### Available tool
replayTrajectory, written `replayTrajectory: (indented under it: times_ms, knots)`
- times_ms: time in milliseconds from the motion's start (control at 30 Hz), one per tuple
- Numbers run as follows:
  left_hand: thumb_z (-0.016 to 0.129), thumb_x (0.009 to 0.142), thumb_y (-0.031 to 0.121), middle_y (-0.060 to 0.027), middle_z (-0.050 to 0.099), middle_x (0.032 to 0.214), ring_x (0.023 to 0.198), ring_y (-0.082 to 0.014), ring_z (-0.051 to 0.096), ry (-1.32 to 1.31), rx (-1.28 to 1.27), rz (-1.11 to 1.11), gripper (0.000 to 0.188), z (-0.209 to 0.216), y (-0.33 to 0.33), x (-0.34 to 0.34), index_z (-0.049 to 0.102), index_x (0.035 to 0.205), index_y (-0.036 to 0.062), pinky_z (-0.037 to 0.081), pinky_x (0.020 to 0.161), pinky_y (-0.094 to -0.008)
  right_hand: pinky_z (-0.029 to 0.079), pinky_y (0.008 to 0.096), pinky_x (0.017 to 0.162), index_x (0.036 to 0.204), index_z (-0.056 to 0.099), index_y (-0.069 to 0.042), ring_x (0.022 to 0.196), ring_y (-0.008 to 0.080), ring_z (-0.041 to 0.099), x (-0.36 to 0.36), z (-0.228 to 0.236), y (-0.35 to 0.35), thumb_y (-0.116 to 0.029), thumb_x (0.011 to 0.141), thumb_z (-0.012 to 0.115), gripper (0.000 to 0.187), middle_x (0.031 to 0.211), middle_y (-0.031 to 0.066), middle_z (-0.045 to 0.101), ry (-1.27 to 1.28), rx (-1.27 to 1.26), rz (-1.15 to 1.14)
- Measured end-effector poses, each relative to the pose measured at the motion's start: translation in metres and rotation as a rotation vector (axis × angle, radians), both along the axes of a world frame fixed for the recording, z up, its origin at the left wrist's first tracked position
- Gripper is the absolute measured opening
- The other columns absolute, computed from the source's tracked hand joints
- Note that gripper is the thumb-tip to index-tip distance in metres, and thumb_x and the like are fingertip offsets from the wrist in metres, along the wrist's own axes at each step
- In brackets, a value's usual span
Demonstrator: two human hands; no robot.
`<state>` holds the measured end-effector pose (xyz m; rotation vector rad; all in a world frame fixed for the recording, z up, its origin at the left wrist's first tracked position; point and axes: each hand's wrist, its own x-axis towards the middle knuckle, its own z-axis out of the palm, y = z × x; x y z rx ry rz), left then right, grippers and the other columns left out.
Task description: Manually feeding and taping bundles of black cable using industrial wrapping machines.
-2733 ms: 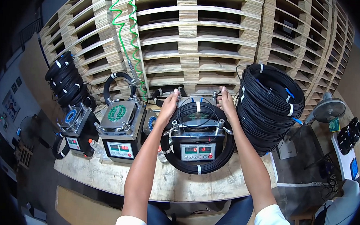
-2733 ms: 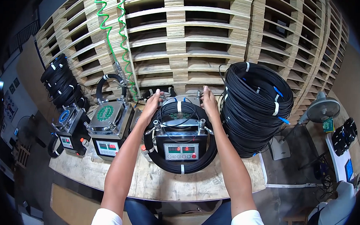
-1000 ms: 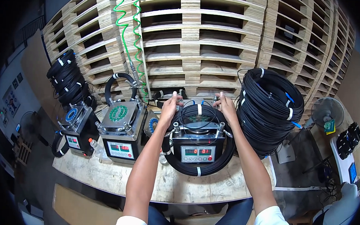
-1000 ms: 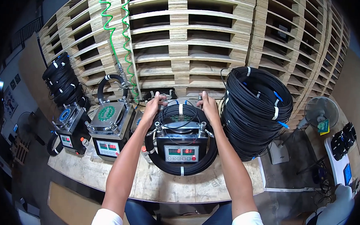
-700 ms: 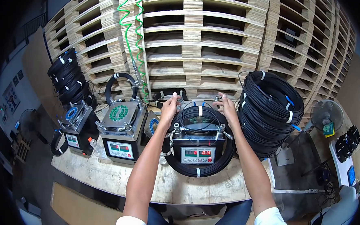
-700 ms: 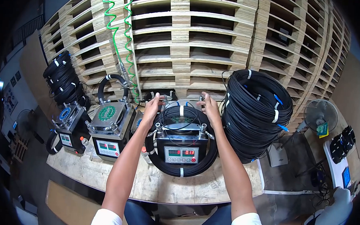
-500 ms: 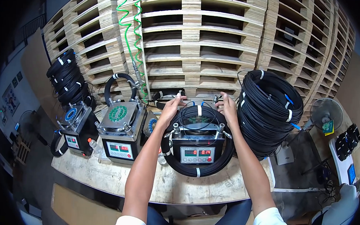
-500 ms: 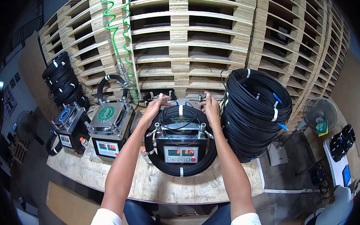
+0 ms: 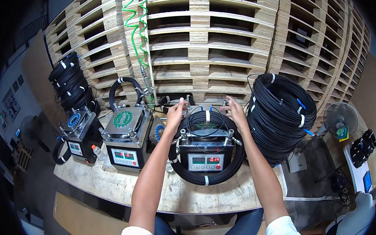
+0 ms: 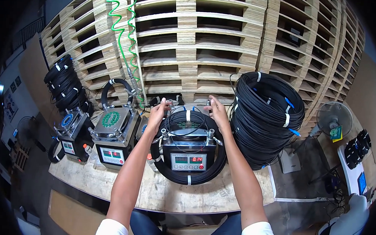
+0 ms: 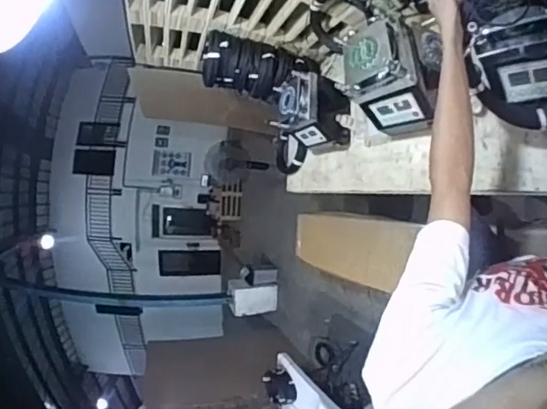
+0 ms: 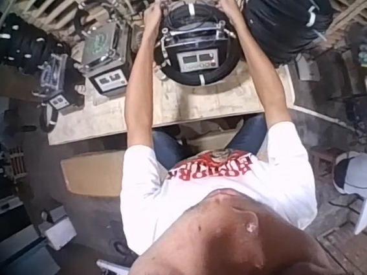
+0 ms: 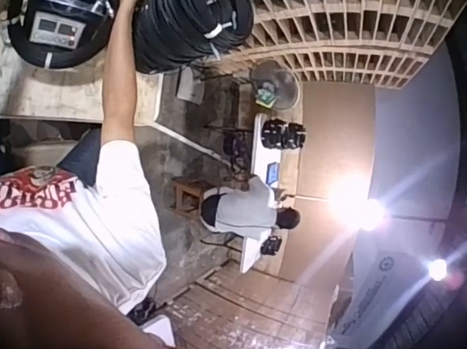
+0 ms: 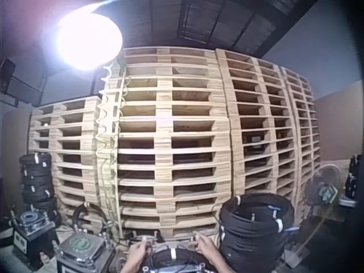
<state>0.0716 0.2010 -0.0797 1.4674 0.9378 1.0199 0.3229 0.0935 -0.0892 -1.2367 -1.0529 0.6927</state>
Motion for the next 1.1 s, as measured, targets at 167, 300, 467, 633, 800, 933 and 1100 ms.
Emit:
replayTrajectory:
  times_ms: [167, 300, 467, 633, 800, 933, 1100]
  knots:
    - [0.045, 0.101, 0.056, -0.0086, 0.066, 0.104, 0.096, -0.0136, 0.056, 0.029, 0.041, -0.136, 0.058, 0.003, -0.001, -0.004, 0.065, 0.125, 0.0072, 0.043, 0.086, -0.0283, 0.046, 0.0224, 0.058, 0.142, 0.049, -0.008, 0.065, 0.0091, 0.057, -0.009, 0.008, -0.007, -0.040, 0.105, 0.041, 0.049, 0.085, 0.0061, 0.070, 0.072, -0.022, -0.104]
    - [0.052, 0.099, 0.053, -0.0084, 0.068, 0.102, 0.094, -0.0140, 0.054, 0.030, 0.052, -0.214, 0.055, 0.011, -0.010, 0.001, 0.066, 0.126, 0.0079, 0.042, 0.087, -0.0270, 0.046, 0.0228, 0.057, 0.139, 0.052, -0.004, 0.071, 0.0097, 0.064, -0.003, 0.005, -0.005, -0.040, 0.105, 0.043, 0.050, 0.087, 0.0069, 0.069, -0.059, -0.014, -0.168]
    - [0.055, 0.098, 0.051, -0.0077, 0.068, 0.102, 0.092, -0.0142, 0.056, 0.079, 0.115, -0.096, 0.055, 0.003, -0.005, 0.002, 0.066, 0.126, 0.0059, 0.044, 0.086, -0.0266, 0.046, 0.0199, 0.057, 0.141, 0.049, -0.002, 0.069, 0.0091, 0.063, -0.004, 0.002, 0.002, -0.039, 0.106, 0.041, 0.051, 0.084, 0.0089, 0.070, -0.135, 0.035, -0.099]
    - [0.061, 0.095, 0.050, -0.0106, 0.069, 0.106, 0.086, -0.0133, 0.058, 0.098, 0.041, 0.039, 0.055, -0.002, 0.003, 0.004, 0.064, 0.129, 0.0065, 0.047, 0.078, -0.0274, 0.046, 0.0221, 0.058, 0.140, 0.051, -0.005, 0.070, 0.0096, 0.062, 0.002, -0.001, 0.001, -0.038, 0.104, 0.047, 0.048, 0.088, 0.0071, 0.068, -0.064, 0.038, -0.062]
    - [0.062, 0.095, 0.048, -0.0123, 0.068, 0.108, 0.088, -0.0130, 0.058, -0.003, 0.048, -0.029, 0.059, 0.009, -0.011, 0.001, 0.054, 0.140, 0.0118, 0.046, 0.075, -0.0258, 0.046, 0.0221, 0.056, 0.141, 0.050, -0.008, 0.060, 0.0094, 0.055, -0.005, 0.001, -0.003, -0.038, 0.104, 0.048, 0.047, 0.085, 0.0065, 0.067, 0.055, 0.006, -0.118]
    - [0.062, 0.095, 0.048, -0.0126, 0.067, 0.109, 0.091, -0.0148, 0.059, 0.025, 0.057, -0.093, 0.062, 0.017, -0.015, -0.003, 0.048, 0.145, 0.0138, 0.046, 0.079, -0.0265, 0.046, 0.0222, 0.053, 0.141, 0.050, -0.007, 0.059, 0.0093, 0.057, -0.005, 0.004, -0.005, -0.037, 0.103, 0.050, 0.048, 0.088, 0.0076, 0.068, -0.013, -0.011, -0.161]
    - [0.063, 0.094, 0.047, -0.0136, 0.068, 0.113, 0.100, -0.0185, 0.062, 0.045, 0.090, -0.118, 0.060, 0.007, -0.007, 0.001, 0.053, 0.141, 0.0124, 0.046, 0.089, -0.0296, 0.047, 0.0209, 0.058, 0.142, 0.050, -0.005, 0.071, 0.0096, 0.064, -0.004, 0.005, -0.002, -0.039, 0.104, 0.047, 0.051, 0.090, 0.0082, 0.069, -0.143, -0.004, -0.047]
